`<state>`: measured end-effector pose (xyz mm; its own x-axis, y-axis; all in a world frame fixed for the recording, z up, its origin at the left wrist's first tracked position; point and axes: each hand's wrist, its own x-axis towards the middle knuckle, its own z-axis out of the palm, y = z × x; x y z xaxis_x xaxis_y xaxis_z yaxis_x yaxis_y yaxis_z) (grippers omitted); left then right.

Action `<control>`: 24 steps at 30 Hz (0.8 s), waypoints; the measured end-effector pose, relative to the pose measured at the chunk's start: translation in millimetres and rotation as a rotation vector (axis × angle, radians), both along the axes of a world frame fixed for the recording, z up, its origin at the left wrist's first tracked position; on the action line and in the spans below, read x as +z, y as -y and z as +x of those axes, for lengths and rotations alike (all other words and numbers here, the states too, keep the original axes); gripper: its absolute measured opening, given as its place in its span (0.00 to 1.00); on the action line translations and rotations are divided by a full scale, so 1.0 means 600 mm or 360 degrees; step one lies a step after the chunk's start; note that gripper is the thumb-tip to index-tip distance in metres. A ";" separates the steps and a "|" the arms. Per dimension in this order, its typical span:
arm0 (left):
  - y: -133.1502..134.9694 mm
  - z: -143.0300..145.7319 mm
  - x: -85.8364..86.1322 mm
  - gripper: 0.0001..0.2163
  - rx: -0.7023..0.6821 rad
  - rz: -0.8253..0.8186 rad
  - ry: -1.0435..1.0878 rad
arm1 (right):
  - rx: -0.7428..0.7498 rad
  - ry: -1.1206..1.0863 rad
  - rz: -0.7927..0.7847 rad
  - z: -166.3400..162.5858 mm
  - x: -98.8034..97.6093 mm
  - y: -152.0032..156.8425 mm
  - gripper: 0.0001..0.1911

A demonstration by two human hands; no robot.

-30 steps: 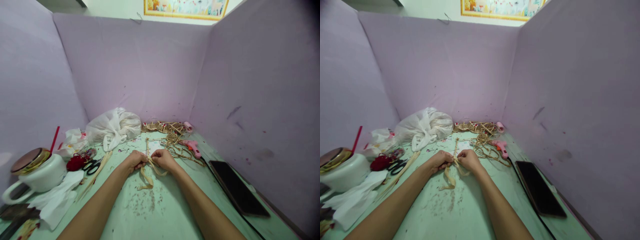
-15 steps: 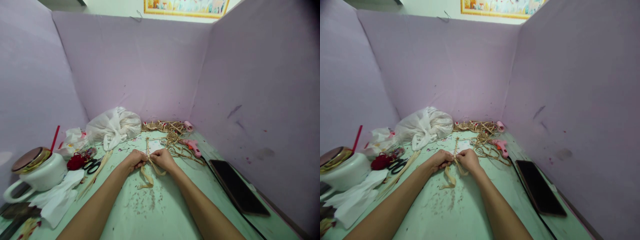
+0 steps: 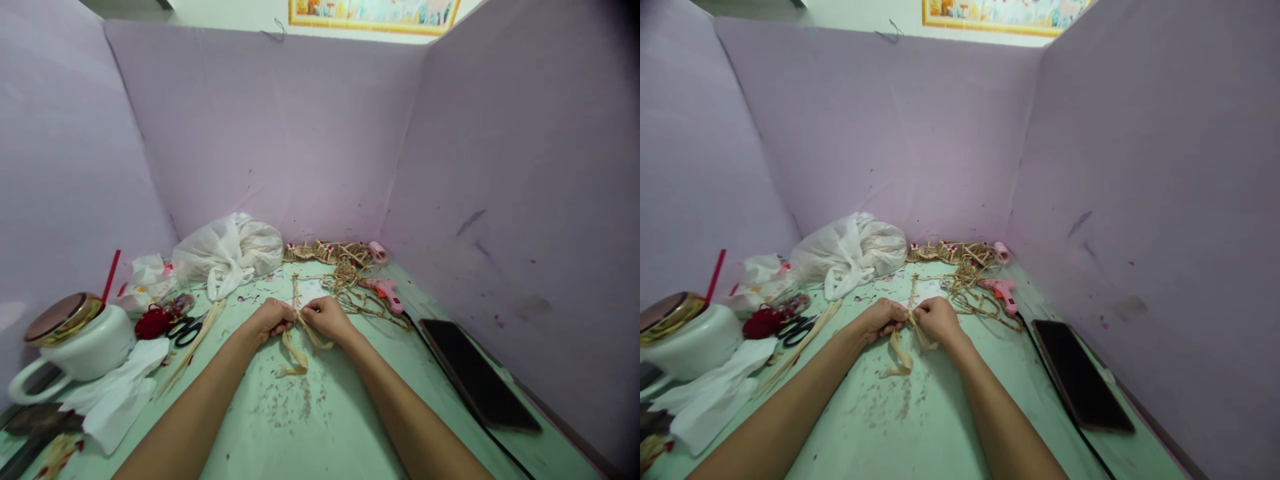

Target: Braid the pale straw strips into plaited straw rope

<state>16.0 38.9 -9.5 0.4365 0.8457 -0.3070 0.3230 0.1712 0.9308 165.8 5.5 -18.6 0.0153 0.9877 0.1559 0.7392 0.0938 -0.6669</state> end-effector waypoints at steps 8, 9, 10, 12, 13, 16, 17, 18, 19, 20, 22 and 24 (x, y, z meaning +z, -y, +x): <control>0.001 0.000 -0.001 0.06 -0.0007 0.0004 0.0013 | -0.0021 -0.0504 -0.0231 0.000 -0.017 -0.007 0.12; 0.001 0.000 -0.001 0.06 -0.0006 0.0004 0.0012 | -0.0046 -0.0541 -0.0260 -0.002 -0.016 -0.006 0.11; 0.001 0.000 -0.001 0.06 -0.0004 0.0004 0.0010 | -0.0076 -0.0571 -0.0277 -0.005 -0.016 -0.005 0.10; 0.001 0.000 -0.001 0.05 -0.0003 0.0003 0.0005 | -0.0123 -0.0647 -0.0309 -0.009 -0.013 -0.005 0.08; 0.001 0.000 0.000 0.05 0.0000 0.0003 0.0002 | -0.0136 -0.0708 -0.0332 -0.011 -0.011 -0.004 0.08; 0.002 0.001 0.002 0.04 0.0009 -0.0003 -0.0001 | -0.0143 -0.0908 -0.0424 -0.016 -0.006 -0.003 0.06; 0.003 0.001 0.003 0.04 0.0015 -0.0007 -0.0002 | -0.0140 -0.0958 -0.0450 -0.017 -0.004 -0.001 0.06; 0.003 0.001 0.004 0.04 0.0022 -0.0009 -0.0003 | -0.0142 -0.0998 -0.0472 -0.018 -0.001 0.000 0.05; 0.004 0.002 0.005 0.03 0.0025 -0.0012 -0.0003 | -0.0144 -0.1028 -0.0489 -0.019 0.001 0.001 0.05; 0.004 0.002 0.005 0.03 0.0027 -0.0012 -0.0004 | -0.0150 -0.1052 -0.0505 -0.019 0.003 0.003 0.05; 0.004 0.002 0.006 0.03 0.0019 -0.0010 -0.0006 | -0.0165 -0.1078 -0.0535 -0.019 0.005 0.004 0.04; 0.003 0.001 0.006 0.04 0.0013 -0.0011 -0.0011 | -0.0179 -0.1061 -0.0543 -0.019 0.004 0.003 0.03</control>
